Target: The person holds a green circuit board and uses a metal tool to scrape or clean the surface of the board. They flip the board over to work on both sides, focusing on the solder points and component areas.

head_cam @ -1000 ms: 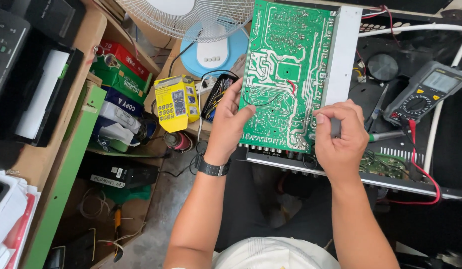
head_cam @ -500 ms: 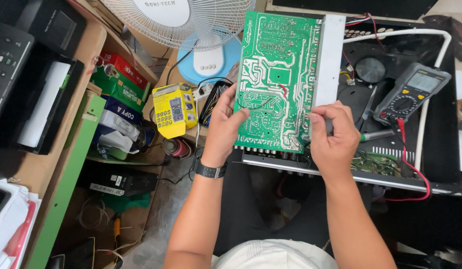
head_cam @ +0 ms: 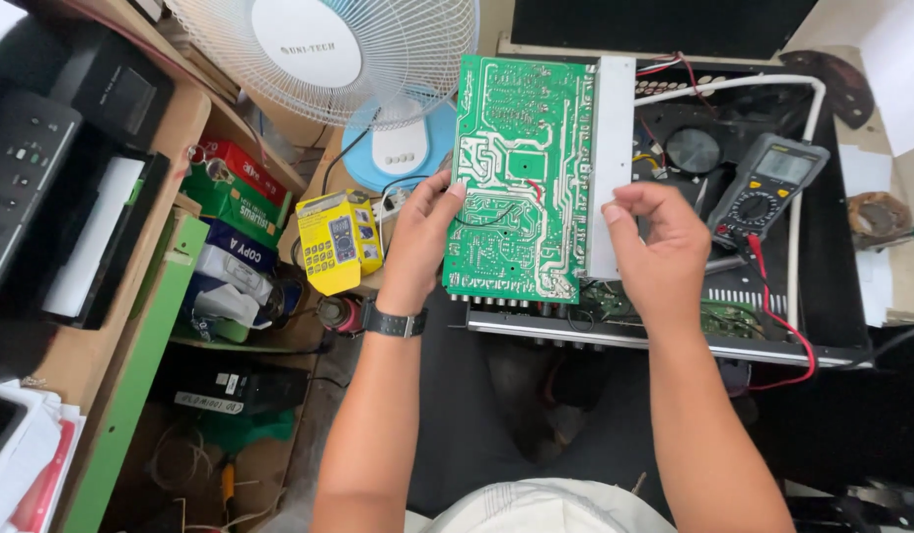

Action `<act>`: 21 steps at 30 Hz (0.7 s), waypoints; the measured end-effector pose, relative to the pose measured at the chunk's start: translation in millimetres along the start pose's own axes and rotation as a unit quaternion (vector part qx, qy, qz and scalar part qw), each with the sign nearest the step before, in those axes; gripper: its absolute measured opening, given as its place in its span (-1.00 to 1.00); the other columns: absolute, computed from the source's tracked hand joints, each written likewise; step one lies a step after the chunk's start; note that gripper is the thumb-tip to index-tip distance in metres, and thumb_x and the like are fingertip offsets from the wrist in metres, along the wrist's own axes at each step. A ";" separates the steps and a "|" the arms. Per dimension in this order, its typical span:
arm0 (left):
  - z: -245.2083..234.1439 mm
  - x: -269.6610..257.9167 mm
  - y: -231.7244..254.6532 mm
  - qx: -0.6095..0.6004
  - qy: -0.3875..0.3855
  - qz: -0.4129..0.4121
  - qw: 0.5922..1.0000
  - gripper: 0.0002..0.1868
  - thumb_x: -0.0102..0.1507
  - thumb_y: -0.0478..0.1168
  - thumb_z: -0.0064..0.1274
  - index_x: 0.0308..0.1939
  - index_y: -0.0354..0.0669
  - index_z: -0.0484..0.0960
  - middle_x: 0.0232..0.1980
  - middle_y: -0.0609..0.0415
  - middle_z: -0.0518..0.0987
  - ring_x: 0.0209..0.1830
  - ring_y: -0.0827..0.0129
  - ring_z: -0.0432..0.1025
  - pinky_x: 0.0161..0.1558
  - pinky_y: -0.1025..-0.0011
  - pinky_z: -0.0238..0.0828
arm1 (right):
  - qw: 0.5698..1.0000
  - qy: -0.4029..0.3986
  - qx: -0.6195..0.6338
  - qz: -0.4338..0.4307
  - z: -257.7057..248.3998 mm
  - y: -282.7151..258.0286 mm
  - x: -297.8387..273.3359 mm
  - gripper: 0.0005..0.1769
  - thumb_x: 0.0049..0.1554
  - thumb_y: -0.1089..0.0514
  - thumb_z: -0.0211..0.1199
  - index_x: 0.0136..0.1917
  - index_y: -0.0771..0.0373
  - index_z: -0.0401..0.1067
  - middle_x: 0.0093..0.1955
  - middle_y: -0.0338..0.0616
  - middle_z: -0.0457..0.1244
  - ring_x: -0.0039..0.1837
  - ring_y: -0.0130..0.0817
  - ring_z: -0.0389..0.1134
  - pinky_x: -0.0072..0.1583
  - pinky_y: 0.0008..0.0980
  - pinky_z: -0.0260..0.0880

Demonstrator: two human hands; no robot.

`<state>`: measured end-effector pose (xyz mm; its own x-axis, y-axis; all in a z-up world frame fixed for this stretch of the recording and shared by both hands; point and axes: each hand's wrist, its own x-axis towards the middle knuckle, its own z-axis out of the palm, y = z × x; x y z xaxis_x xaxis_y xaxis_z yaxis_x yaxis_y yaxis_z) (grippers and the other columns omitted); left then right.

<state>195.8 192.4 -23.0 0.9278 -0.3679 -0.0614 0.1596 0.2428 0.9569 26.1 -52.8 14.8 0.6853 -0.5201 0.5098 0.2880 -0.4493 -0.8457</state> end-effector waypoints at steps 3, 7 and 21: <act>18.1 -10.9 39.1 0.104 0.006 -0.016 0.994 -0.33 0.50 0.02 0.31 0.55 -0.36 0.62 0.07 -0.07 0.76 0.11 0.31 0.65 0.21 0.16 0.63 | 0.999 0.003 -0.018 0.026 -1.1 -8.8 9.2 -0.87 0.43 0.45 0.46 0.24 0.41 0.63 0.03 0.08 0.50 0.12 -0.32 0.52 0.31 -0.22 0.54; 21.5 -4.3 47.1 0.155 0.020 -0.017 0.988 -0.40 0.49 0.11 0.29 0.45 -0.23 0.74 0.05 0.01 0.79 0.12 0.39 0.63 0.23 0.20 0.59 | 0.999 -0.013 -0.031 0.031 -5.3 -15.0 26.7 -0.90 0.46 0.41 0.44 0.24 0.38 0.64 0.05 0.08 0.51 0.14 -0.32 0.54 0.29 -0.23 0.56; 9.6 57.2 -18.3 0.126 0.031 0.012 0.992 -0.54 0.60 0.04 0.14 0.38 -0.24 0.79 0.12 -0.11 0.80 0.26 0.24 0.62 0.31 0.07 0.57 | 0.970 -0.092 -0.039 0.220 19.7 11.6 63.3 -0.83 0.34 0.12 0.48 0.21 0.03 0.70 0.48 -0.10 0.32 0.43 -0.28 0.40 0.44 -0.24 0.47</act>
<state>242.8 158.3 -41.3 0.9508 -0.3064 -0.0468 0.0546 0.0169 0.9984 86.1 -76.6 34.1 0.8406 -0.5384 0.0595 -0.1061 -0.2713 -0.9566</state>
